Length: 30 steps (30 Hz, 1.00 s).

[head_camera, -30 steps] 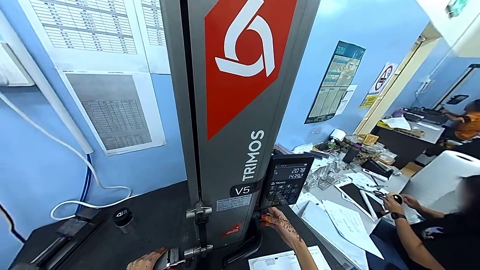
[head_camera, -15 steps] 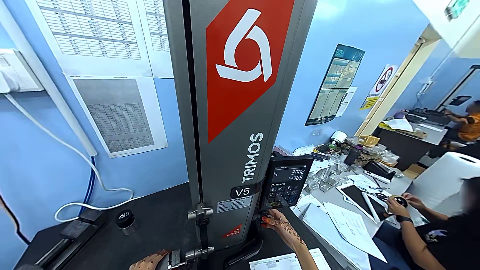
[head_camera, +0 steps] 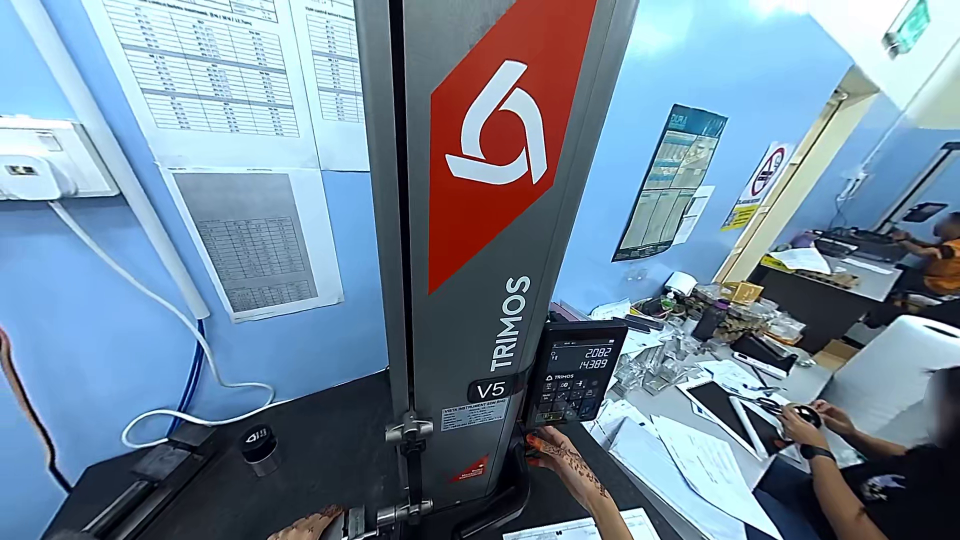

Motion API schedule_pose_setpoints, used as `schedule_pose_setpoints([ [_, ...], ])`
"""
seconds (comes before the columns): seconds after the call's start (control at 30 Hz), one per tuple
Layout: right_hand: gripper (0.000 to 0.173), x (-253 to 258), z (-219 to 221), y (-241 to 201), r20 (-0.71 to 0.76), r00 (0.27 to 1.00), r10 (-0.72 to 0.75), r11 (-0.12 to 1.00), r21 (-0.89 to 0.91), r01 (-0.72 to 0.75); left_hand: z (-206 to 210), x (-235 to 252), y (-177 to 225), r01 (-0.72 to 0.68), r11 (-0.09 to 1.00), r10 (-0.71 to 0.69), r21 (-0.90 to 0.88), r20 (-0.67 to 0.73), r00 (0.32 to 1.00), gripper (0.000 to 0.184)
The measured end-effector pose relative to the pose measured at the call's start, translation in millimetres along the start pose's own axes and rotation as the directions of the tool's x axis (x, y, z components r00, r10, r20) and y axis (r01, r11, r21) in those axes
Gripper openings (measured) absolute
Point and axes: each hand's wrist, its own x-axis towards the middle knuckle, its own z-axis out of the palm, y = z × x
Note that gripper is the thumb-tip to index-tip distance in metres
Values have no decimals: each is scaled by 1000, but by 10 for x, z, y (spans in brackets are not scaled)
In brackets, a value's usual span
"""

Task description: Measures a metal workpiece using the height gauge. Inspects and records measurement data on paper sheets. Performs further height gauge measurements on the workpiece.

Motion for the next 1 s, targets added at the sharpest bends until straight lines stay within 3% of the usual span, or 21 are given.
schedule_pose_setpoints([
  [0.43,44,28,101,0,-123,992,14,988,-154,-33,62,42,-57,19,1000,-19,8,30,999,82],
  [0.53,52,-110,179,-124,-137,990,23,973,-226,-54,28,24,-62,30,1000,-30,5,47,998,82],
  [0.6,47,-316,250,-288,-207,978,25,961,-265,-81,7,6,-67,41,999,-40,-6,58,997,83],
  [0.67,44,-560,129,-288,-250,968,-1,953,-295,-75,20,-22,-90,56,998,-57,6,62,996,83],
  [0.8,47,-1152,-485,63,-187,982,-27,963,-267,-24,-25,-104,-148,129,992,-129,10,61,990,82],
  [1.0,49,-2149,-1096,346,-251,965,72,941,-304,-149,-27,-354,-227,252,968,-252,-11,2,968,81],
])
